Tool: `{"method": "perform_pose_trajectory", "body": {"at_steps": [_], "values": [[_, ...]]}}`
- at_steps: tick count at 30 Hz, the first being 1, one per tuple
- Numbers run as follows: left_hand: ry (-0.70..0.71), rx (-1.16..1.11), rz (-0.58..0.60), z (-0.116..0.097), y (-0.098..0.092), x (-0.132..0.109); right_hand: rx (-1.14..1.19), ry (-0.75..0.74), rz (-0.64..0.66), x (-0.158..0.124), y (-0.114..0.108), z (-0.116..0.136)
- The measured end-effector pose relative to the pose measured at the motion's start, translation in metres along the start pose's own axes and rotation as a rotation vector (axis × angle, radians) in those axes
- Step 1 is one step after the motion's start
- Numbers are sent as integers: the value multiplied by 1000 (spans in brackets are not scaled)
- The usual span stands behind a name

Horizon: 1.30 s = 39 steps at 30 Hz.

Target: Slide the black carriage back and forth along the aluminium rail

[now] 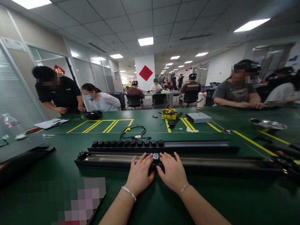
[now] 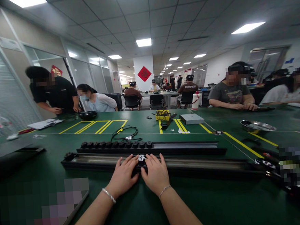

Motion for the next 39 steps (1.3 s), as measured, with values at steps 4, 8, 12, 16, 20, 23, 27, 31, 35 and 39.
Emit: {"method": "perform_pose_trajectory", "body": {"at_steps": [4,8,12,16,20,23,27,31,35,39], "values": [[-6,-7,-1,-1,1,1,-40,31,-5,-2,0,1],[-5,-4,-6,-2,0,1,-62,55,31,-2,-1,2],[-3,18,1,-3,-1,2,-58,55,75,-1,-1,2],[-6,31,-2,-2,-1,1,-41,79,81,0,-2,2],[2,26,-2,-2,0,1,-14,100,87,1,-2,2],[9,25,-9,-2,1,1,-24,107,88,1,-1,2],[10,15,-14,-3,0,1,-40,113,86,2,-1,2],[5,16,-12,-2,0,1,-18,121,82,4,-3,3],[6,18,-29,-2,2,1,-20,132,47,4,-2,5],[7,28,-28,-3,3,1,-42,166,22,6,-1,6]]}}
Point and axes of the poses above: each hand's wrist, its own x-axis towards the middle knuckle, its own y-axis out of the palm, z = x × y, the point moved 1 cm from there along x, towards the middle knuckle, and after that the axes turned 11 degrees about y, right-handed, at the moved point
